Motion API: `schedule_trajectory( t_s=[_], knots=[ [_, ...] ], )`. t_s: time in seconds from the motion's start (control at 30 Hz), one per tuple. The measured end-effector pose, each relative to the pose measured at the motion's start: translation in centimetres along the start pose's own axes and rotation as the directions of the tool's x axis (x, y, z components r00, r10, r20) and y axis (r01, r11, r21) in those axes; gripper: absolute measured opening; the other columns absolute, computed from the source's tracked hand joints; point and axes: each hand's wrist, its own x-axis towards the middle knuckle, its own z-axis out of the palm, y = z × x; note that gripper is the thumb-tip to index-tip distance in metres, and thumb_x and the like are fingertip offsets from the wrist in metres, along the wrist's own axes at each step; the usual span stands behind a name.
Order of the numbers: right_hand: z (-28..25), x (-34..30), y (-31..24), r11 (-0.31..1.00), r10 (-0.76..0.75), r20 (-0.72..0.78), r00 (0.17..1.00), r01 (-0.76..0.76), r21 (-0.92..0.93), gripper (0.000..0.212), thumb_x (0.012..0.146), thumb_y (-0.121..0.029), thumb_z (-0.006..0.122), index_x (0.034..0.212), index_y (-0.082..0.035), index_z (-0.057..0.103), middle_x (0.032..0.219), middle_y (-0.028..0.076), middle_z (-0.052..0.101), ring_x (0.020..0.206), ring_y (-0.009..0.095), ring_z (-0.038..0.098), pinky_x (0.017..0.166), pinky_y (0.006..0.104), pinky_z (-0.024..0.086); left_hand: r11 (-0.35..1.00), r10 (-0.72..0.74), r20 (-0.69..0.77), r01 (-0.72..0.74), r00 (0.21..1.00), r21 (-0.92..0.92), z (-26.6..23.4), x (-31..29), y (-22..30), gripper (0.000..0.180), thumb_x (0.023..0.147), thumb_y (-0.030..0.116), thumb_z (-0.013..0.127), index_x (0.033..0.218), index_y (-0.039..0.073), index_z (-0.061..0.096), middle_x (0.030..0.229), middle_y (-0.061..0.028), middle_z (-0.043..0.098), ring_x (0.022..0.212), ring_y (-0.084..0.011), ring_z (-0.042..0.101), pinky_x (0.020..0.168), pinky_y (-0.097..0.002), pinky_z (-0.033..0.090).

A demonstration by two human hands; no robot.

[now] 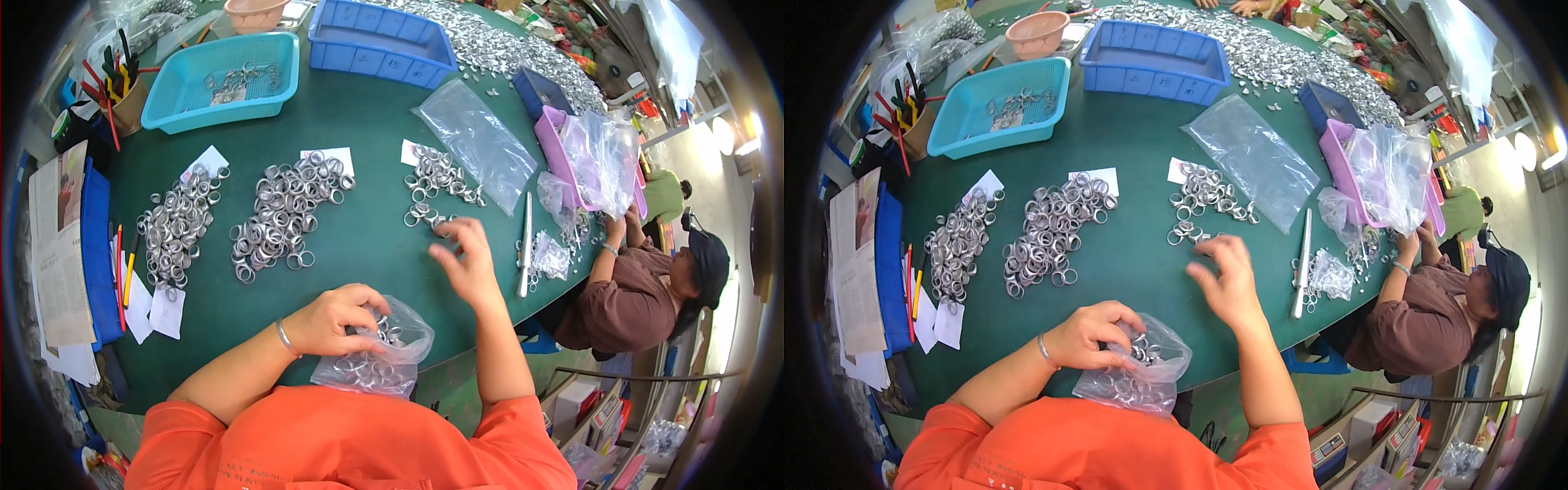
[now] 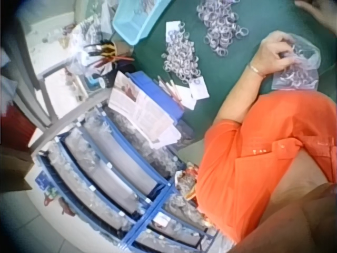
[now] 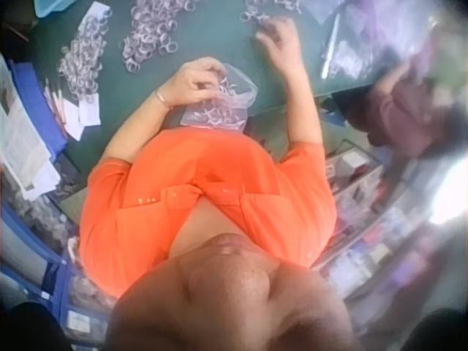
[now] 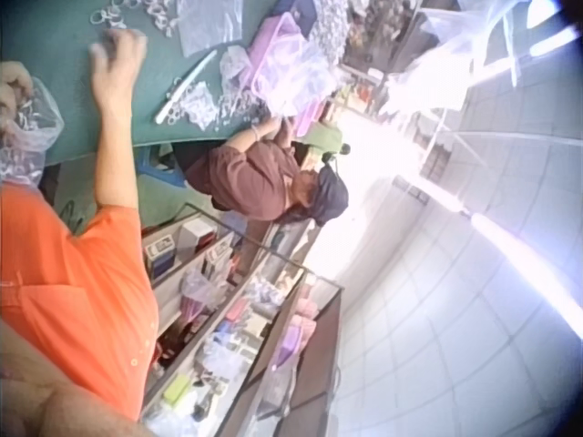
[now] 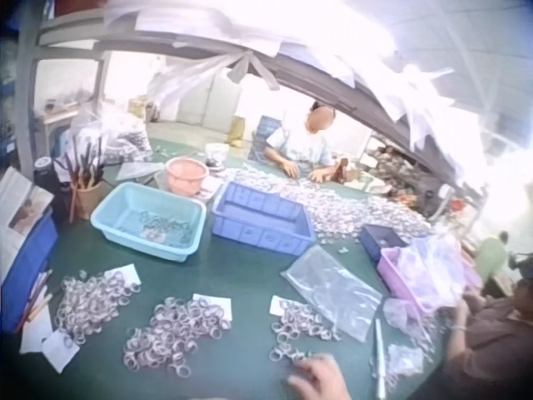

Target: The person measures metal rings using a tapered measuring tool, puts them into a plastic bag, and writes on a small white card with a pen.

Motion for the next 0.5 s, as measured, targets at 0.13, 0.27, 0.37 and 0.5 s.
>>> schedule_trajectory(
  t_s=[0.13, 0.27, 0.37, 0.5],
  knots=[
    [1.8, -0.1, 4.7, 0.968, -0.031, -0.133, 0.991, -0.003, -0.252, 0.032, 0.069, -0.008, 0.073, 0.098, -0.004, 0.059, 0.106, 0.014, 0.054, 0.099, 0.033, 0.049, 0.086, 0.0389, 0.041, 1.0, 0.013, -0.02, -0.013, 1.0, -0.004, 0.1, 0.1, -0.1, 0.015, 0.064, 0.014, 0.078, 0.07, 0.007, 0.065, 0.101, -0.0092, 0.061, 0.082, -0.0203, 0.059, 0.069, -0.0293, 0.049],
    [2.5, 0.0, 4.9, 0.989, 0.139, -0.18, 0.974, -0.144, -0.014, 0.042, 0.067, -0.008, 0.073, 0.104, -0.004, 0.054, 0.106, 0.013, 0.054, 0.099, 0.031, 0.05, 0.086, 0.0387, 0.041, 1.0, -0.001, -0.008, 0.0, 1.0, -0.005, 0.1, -0.1, -0.1, 0.014, 0.064, 0.013, 0.077, 0.07, 0.007, 0.065, 0.102, -0.0093, 0.062, 0.083, -0.0201, 0.059, 0.069, -0.0292, 0.049],
    [3.1, 0.7, 4.6, 0.979, -0.023, -0.166, 0.986, -0.011, -0.202, 0.041, 0.067, -0.01, 0.071, 0.104, -0.004, 0.053, 0.104, 0.012, 0.054, 0.098, 0.029, 0.049, 0.085, 0.0393, 0.039, 1.0, -0.015, -0.006, 0.015, 1.0, -0.007, 0.1, -0.1, -0.1, 0.014, 0.065, 0.012, 0.077, 0.07, 0.007, 0.065, 0.102, -0.0096, 0.061, 0.083, -0.0203, 0.059, 0.07, -0.0292, 0.049],
    [3.4, 1.2, 5.5, 0.992, 0.115, -0.128, 0.985, -0.122, -0.043, 0.04, 0.069, -0.01, 0.069, 0.106, -0.007, 0.055, 0.104, 0.01, 0.053, 0.096, 0.028, 0.049, 0.084, 0.04, 0.037, 1.0, 0.005, -0.013, -0.006, 1.0, -0.015, 0.0, 0.0, 0.0, 0.014, 0.065, 0.012, 0.077, 0.071, 0.007, 0.065, 0.102, -0.01, 0.061, 0.084, -0.021, 0.059, 0.071, -0.0294, 0.049]
  ],
)
